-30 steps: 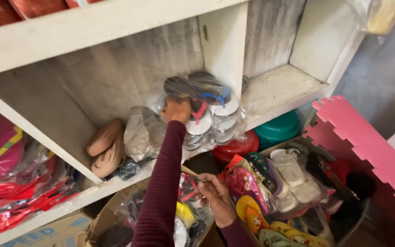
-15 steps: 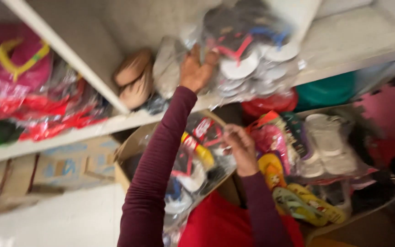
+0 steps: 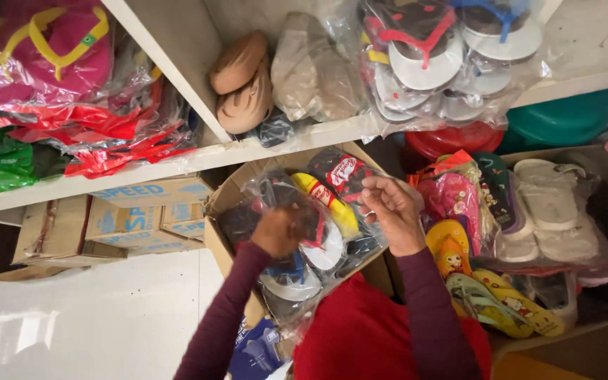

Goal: Sorting and organizing packaged sandals from a box onto shelves in a storage area.

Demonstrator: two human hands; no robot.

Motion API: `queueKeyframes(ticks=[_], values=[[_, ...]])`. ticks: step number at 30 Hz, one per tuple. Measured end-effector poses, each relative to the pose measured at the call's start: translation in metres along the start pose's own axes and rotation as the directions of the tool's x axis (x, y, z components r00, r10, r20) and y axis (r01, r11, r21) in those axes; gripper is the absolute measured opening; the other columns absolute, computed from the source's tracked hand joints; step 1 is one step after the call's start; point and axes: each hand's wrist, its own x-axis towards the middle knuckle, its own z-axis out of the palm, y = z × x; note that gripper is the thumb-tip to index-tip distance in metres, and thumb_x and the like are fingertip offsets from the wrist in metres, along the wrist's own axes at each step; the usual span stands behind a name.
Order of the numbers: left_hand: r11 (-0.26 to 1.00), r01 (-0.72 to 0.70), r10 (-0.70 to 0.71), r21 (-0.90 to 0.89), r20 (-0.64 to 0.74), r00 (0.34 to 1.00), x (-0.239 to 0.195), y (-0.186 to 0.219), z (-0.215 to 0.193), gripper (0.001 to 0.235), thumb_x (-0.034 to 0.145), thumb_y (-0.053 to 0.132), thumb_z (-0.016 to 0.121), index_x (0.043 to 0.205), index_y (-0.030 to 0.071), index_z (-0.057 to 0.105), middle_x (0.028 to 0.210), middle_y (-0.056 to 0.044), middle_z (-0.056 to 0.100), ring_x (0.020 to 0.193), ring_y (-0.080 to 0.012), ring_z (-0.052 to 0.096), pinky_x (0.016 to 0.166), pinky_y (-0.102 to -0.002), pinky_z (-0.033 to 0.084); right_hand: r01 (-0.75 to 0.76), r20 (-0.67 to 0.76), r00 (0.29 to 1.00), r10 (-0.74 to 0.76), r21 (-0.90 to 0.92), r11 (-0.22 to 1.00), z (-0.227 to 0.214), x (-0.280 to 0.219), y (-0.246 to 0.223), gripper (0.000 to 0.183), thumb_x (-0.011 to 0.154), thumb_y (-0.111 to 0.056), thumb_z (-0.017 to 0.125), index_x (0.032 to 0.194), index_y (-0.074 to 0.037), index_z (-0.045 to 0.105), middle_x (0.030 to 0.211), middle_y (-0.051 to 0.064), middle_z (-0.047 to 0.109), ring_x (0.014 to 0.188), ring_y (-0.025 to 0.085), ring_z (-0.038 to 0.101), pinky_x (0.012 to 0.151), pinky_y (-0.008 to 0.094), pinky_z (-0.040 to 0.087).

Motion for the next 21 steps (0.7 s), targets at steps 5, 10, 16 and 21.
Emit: queueKeyframes(ticks=[5,10,16,21], values=[[0.980,-0.056,0.068,0.193,-0.058,0.996,-0.030,-0.019,0.047,0.031,0.071,0.014,0.078,0.100,0.006,0.071,0.101,-0.016,0.069,0.101,-0.0358,0.061,0.094,-0.048,0.048,-0.054,0.013,0.998,0.055,-0.032,0.998,0.007,-0.001,0.004,0.026,0.097,-0.023,0.069,0.119,-0.010,0.066,0.090,-0.005,0.069,0.073,0.004,0.063,0.060,0.018,0.049],[0.952,0.016,0.022,0.305,-0.121,0.992,-0.040,-0.002,0.053,0.031,0.073,0.018,0.079,0.100,0.008,0.068,0.109,-0.017,0.061,0.109,-0.0400,0.053,0.092,-0.050,0.045,-0.074,0.010,0.997,0.074,-0.047,0.996,0.008,0.005,0.010,0.025,0.096,-0.023,0.069,0.118,-0.011,0.066,0.090,-0.006,0.069,0.073,0.004,0.063,0.060,0.019,0.049],[0.942,-0.047,0.138,0.333,-0.255,0.957,-0.045,-0.007,0.057,0.034,0.079,0.020,0.076,0.107,0.008,0.062,0.118,-0.016,0.059,0.111,-0.0396,0.054,0.090,-0.050,0.046,-0.045,-0.010,0.999,0.045,-0.042,0.998,0.004,0.008,0.016,0.024,0.097,-0.022,0.070,0.117,-0.010,0.068,0.089,-0.005,0.069,0.073,0.004,0.063,0.061,0.019,0.048],[0.992,-0.010,-0.063,-0.128,-0.554,0.830,-0.042,-0.034,0.032,0.006,0.097,0.008,0.066,0.103,0.009,0.065,0.115,-0.013,0.067,0.102,-0.0294,0.063,0.083,-0.041,0.055,-0.048,-0.134,0.990,0.039,-0.065,0.997,0.000,0.014,0.012,0.020,0.095,-0.017,0.069,0.113,-0.009,0.068,0.088,-0.002,0.071,0.071,0.007,0.067,0.058,0.023,0.052]])
